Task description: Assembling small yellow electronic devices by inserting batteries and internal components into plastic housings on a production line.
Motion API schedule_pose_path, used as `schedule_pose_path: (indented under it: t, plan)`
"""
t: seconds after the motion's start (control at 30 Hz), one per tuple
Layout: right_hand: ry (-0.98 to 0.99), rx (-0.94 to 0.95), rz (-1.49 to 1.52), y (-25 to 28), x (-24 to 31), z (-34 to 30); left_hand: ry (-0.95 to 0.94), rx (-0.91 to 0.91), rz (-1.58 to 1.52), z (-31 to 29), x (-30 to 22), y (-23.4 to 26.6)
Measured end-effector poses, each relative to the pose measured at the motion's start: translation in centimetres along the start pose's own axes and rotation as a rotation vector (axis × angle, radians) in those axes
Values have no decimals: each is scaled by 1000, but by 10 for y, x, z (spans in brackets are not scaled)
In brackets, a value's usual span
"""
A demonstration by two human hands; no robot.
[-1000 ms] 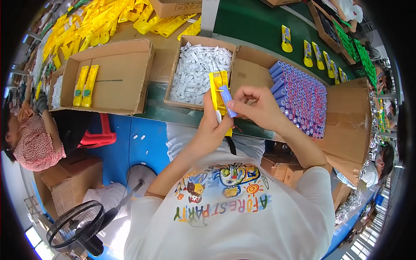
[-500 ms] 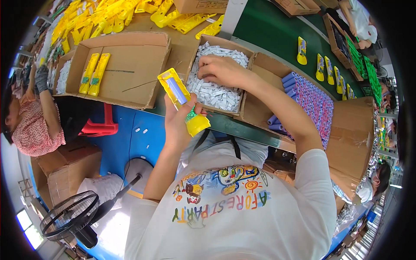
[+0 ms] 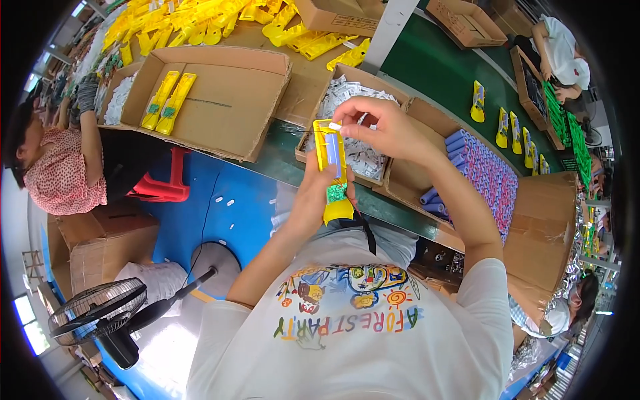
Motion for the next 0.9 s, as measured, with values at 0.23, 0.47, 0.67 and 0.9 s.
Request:
schedule_pose_path:
  t: [0.23, 0.47, 0.67, 0.9]
  plan:
    - [-112, -104, 5, -2, -3, 0, -155, 23, 411, 4, -1, 7]
    - [-33, -186, -528, -1, 6, -6, -111, 86, 157, 1, -4, 1]
    - [-228, -43, -159, -5, 8, -12, -162, 23, 315, 3, -3, 5]
    - [-200, -122, -312, 0, 9, -11, -55, 189, 230, -1, -11, 0]
Point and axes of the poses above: each hand's wrist, its own z-axis towards the middle knuckle, its own y-axis out of the back of the hand, x = y × z, the point moved 3 cm from there along z, towards the middle knuckle, and after that the axes turned 7 degrees about y, right-handed, at the moved point
